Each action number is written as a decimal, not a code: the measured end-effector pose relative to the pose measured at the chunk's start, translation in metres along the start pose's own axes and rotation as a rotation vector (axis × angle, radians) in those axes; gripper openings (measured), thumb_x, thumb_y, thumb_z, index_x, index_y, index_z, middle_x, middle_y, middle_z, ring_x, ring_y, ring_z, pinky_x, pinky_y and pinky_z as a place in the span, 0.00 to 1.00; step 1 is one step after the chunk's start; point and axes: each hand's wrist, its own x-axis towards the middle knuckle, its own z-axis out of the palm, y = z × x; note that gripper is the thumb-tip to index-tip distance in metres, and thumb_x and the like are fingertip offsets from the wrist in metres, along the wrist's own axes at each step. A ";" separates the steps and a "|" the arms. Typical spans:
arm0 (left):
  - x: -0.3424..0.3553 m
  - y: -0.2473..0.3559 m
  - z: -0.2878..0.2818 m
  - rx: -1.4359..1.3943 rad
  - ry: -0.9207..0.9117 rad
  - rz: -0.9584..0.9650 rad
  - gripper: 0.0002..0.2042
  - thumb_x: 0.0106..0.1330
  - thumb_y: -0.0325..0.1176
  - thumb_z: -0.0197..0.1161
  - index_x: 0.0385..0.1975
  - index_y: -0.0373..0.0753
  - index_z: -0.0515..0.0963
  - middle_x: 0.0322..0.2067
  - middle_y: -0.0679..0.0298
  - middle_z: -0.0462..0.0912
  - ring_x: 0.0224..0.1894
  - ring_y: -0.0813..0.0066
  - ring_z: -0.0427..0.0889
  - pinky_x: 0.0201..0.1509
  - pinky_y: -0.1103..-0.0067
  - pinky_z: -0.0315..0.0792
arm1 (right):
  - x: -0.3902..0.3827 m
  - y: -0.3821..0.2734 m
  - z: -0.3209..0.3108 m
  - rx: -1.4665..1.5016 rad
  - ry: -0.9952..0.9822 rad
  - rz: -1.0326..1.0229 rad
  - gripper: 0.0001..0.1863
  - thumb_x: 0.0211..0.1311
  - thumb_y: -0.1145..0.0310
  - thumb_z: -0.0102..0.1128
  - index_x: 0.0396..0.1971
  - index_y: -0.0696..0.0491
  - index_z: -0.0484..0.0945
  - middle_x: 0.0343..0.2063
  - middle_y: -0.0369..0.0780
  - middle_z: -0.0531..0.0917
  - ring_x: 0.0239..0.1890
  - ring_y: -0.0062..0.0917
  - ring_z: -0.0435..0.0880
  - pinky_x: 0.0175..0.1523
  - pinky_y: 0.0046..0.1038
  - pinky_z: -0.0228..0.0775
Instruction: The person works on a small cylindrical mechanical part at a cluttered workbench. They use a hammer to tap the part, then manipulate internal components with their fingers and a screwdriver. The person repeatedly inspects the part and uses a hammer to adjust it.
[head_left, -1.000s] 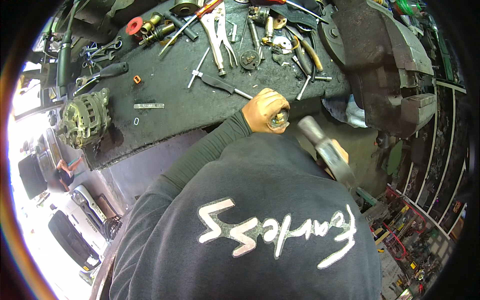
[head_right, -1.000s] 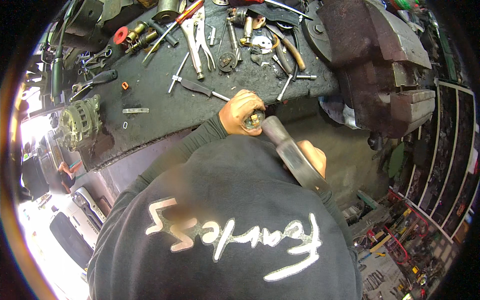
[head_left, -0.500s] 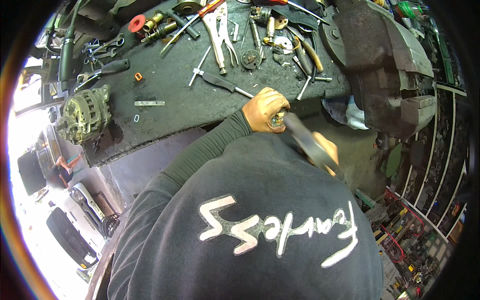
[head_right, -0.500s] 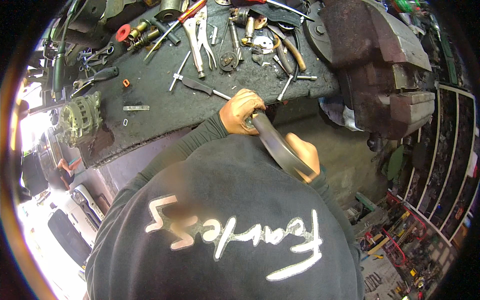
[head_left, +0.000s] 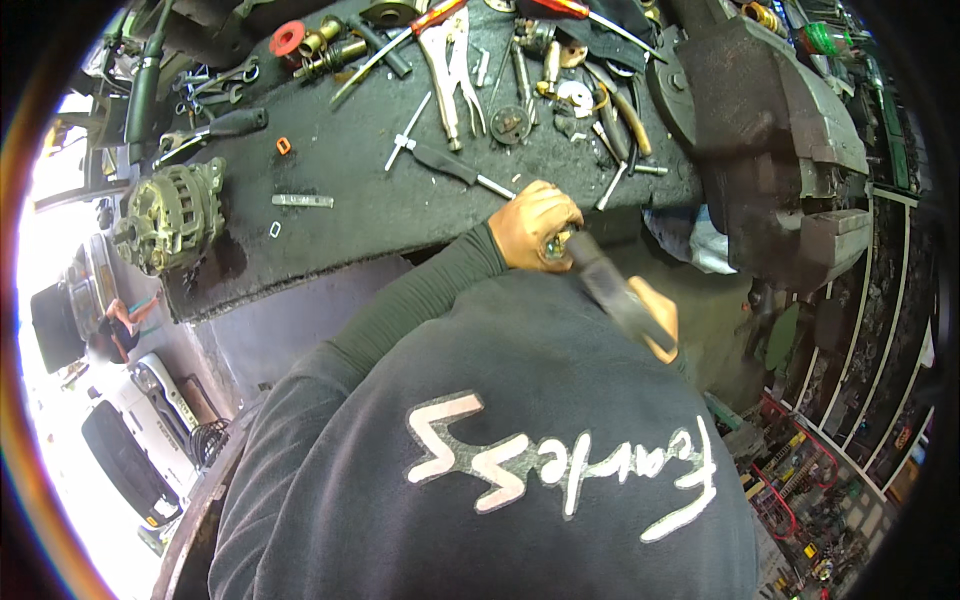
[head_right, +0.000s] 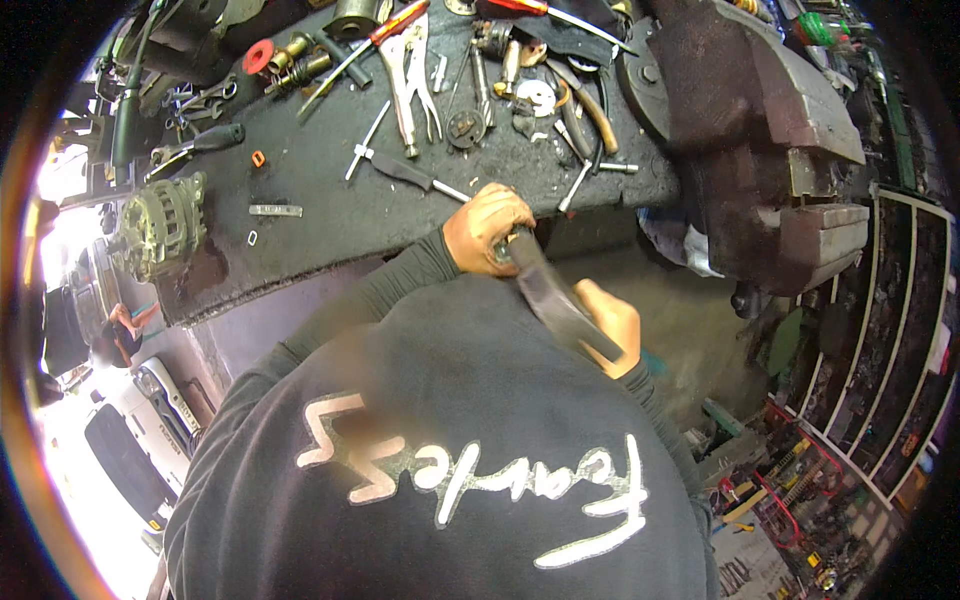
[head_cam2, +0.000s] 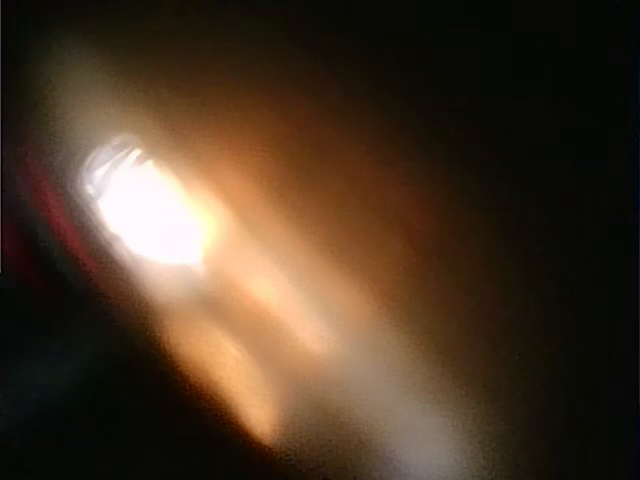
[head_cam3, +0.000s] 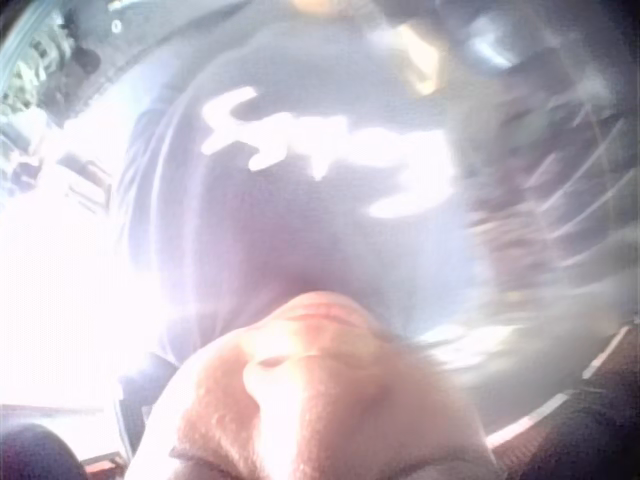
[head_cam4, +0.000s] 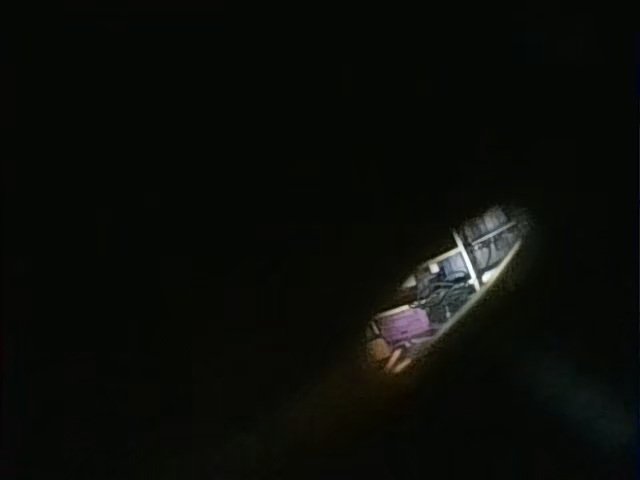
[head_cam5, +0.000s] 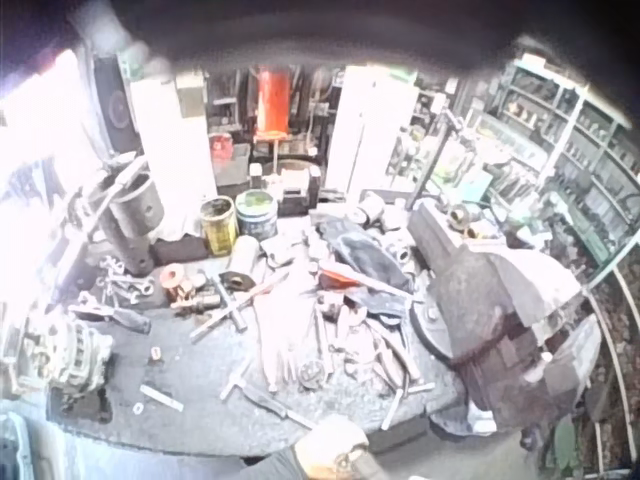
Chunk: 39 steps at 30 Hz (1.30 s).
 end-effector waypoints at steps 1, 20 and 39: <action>0.001 0.002 0.000 -0.001 0.018 0.004 0.20 0.42 0.35 0.73 0.34 0.39 0.73 0.32 0.61 0.78 0.37 0.62 0.78 0.45 0.70 0.69 | -0.003 0.004 -0.003 0.016 0.027 -0.014 0.07 0.53 0.74 0.63 0.26 0.57 0.72 0.19 0.40 0.77 0.21 0.23 0.79 0.25 0.26 0.66; -0.004 0.004 0.003 -0.036 -0.011 -0.025 0.21 0.38 0.31 0.73 0.35 0.37 0.74 0.33 0.59 0.78 0.38 0.60 0.78 0.46 0.69 0.69 | 0.005 -0.010 0.002 -0.105 0.011 0.066 0.09 0.51 0.69 0.62 0.25 0.55 0.71 0.18 0.45 0.72 0.20 0.31 0.76 0.26 0.31 0.65; -0.002 -0.002 0.002 -0.028 -0.009 0.023 0.21 0.40 0.35 0.74 0.35 0.39 0.73 0.32 0.62 0.78 0.37 0.63 0.78 0.45 0.70 0.68 | 0.015 0.000 0.009 0.290 -0.110 0.073 0.12 0.49 0.72 0.67 0.32 0.58 0.75 0.25 0.42 0.79 0.26 0.32 0.81 0.32 0.30 0.71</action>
